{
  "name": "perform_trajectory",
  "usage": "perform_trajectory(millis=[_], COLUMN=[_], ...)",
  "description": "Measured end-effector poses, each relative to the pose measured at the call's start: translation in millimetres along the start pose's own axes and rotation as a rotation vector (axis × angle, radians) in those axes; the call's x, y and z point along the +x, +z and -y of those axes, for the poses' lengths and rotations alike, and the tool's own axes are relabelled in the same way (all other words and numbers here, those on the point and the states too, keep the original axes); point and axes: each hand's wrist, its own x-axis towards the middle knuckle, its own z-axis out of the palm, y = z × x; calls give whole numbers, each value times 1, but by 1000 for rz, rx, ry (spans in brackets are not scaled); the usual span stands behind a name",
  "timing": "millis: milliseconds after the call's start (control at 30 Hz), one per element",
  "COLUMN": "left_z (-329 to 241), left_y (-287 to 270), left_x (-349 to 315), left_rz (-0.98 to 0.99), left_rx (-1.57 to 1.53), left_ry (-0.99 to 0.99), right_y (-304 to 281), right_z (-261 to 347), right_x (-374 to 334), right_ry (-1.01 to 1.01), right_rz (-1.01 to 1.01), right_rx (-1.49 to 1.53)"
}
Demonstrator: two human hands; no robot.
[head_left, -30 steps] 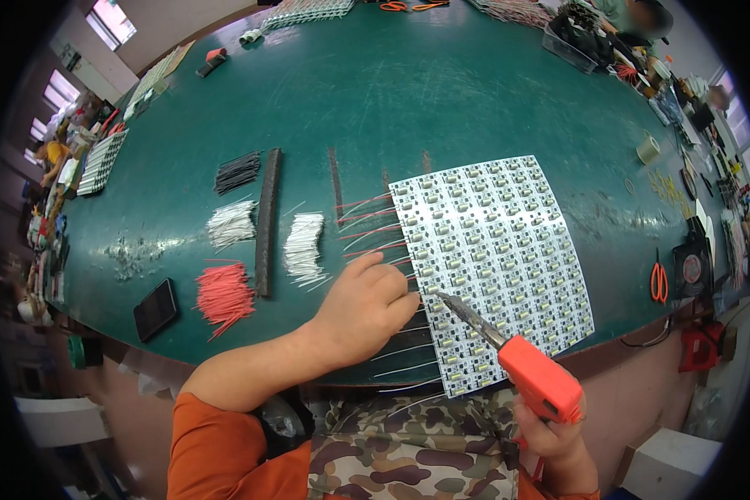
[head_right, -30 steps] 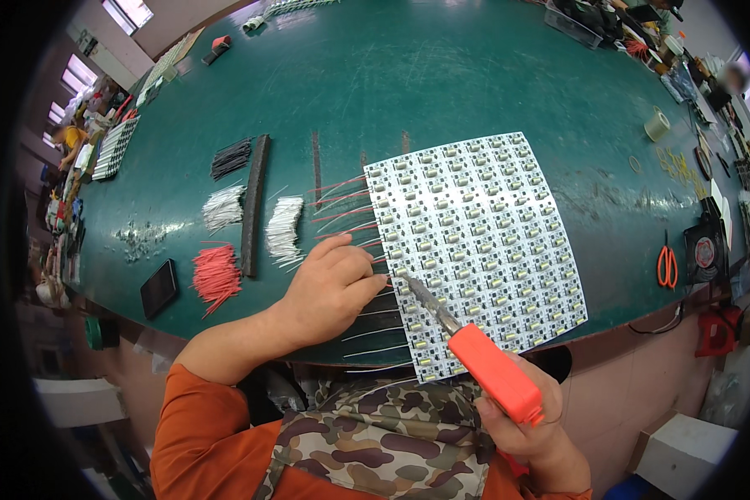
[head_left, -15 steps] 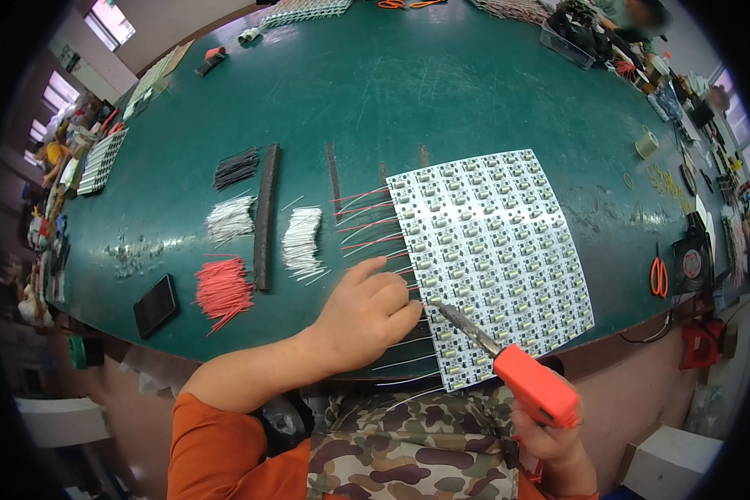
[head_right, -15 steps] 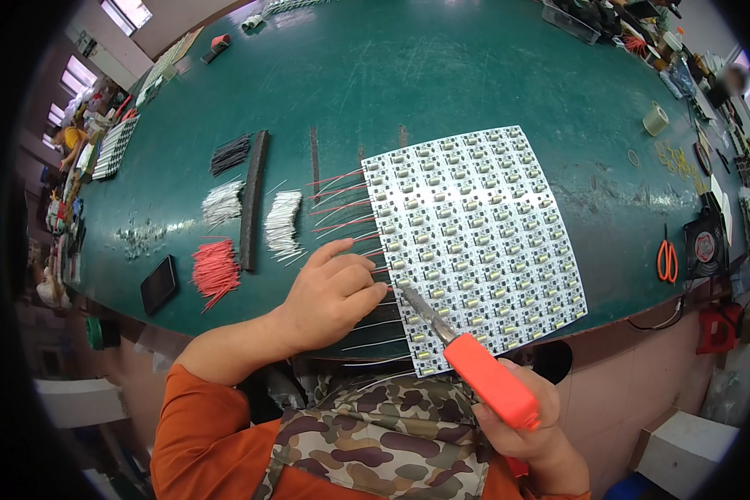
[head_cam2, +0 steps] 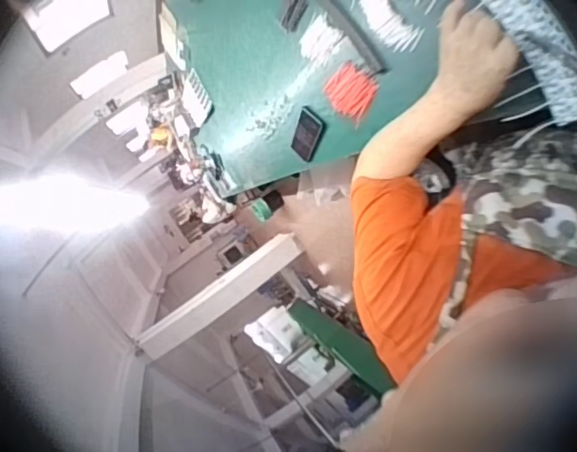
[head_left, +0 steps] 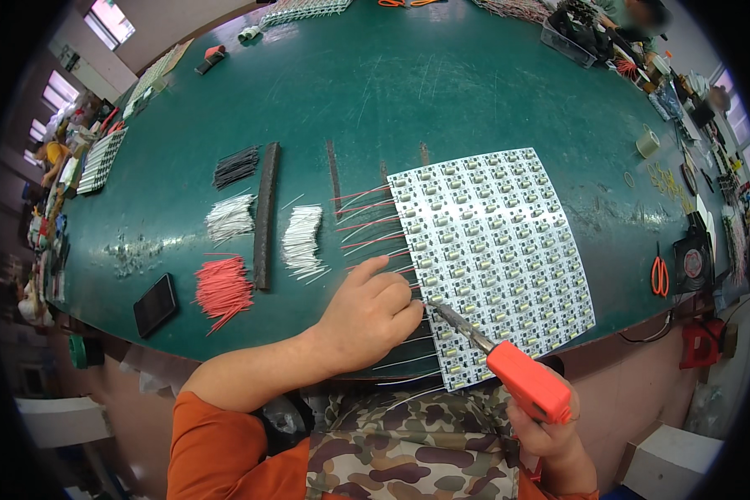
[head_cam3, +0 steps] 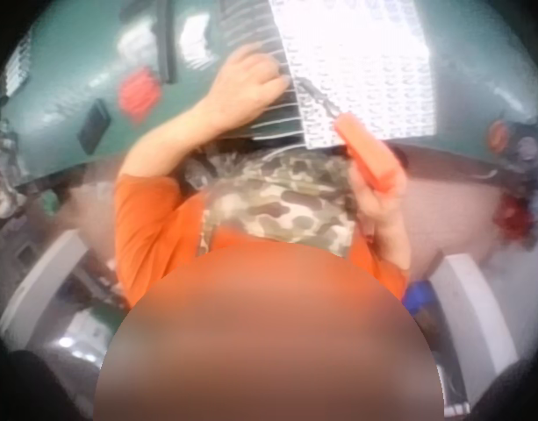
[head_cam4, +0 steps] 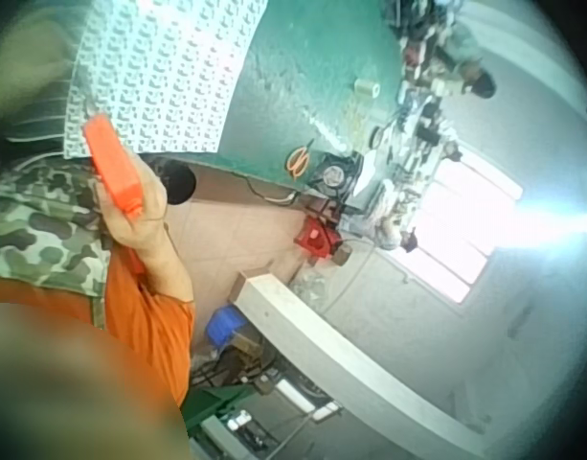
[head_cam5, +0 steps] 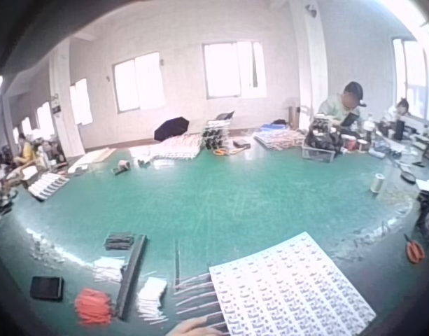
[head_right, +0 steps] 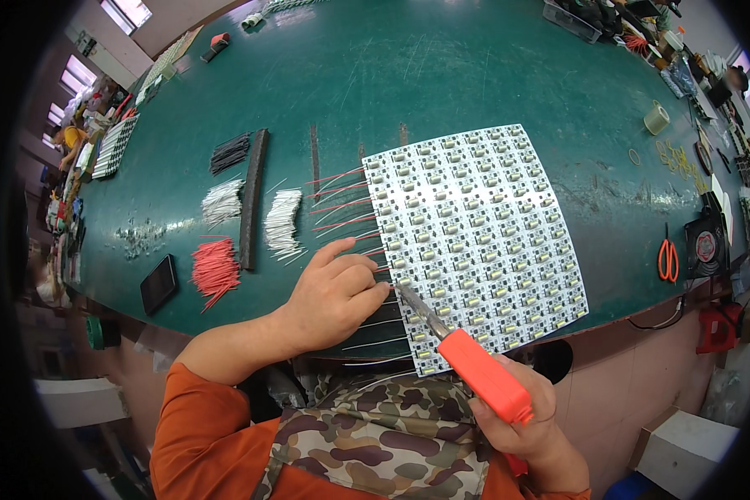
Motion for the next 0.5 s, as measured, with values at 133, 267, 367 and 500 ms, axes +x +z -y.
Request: perform_trajectory(millis=[133, 267, 367, 500], left_z=[0, 1, 1, 1], left_y=[1, 4, 5, 4], left_x=[0, 1, 1, 1], left_rz=[0, -52, -48, -44], left_rx=[-5, -18, -22, -22], left_ry=[-1, 18, 18, 19], right_y=[0, -1, -2, -2], right_z=[1, -1, -1, 2], right_x=[0, -1, -1, 3], right_ry=[2, 32, 52, 23], right_rz=[-4, 22, 33, 37], right_rx=[-25, 37, 58, 12])
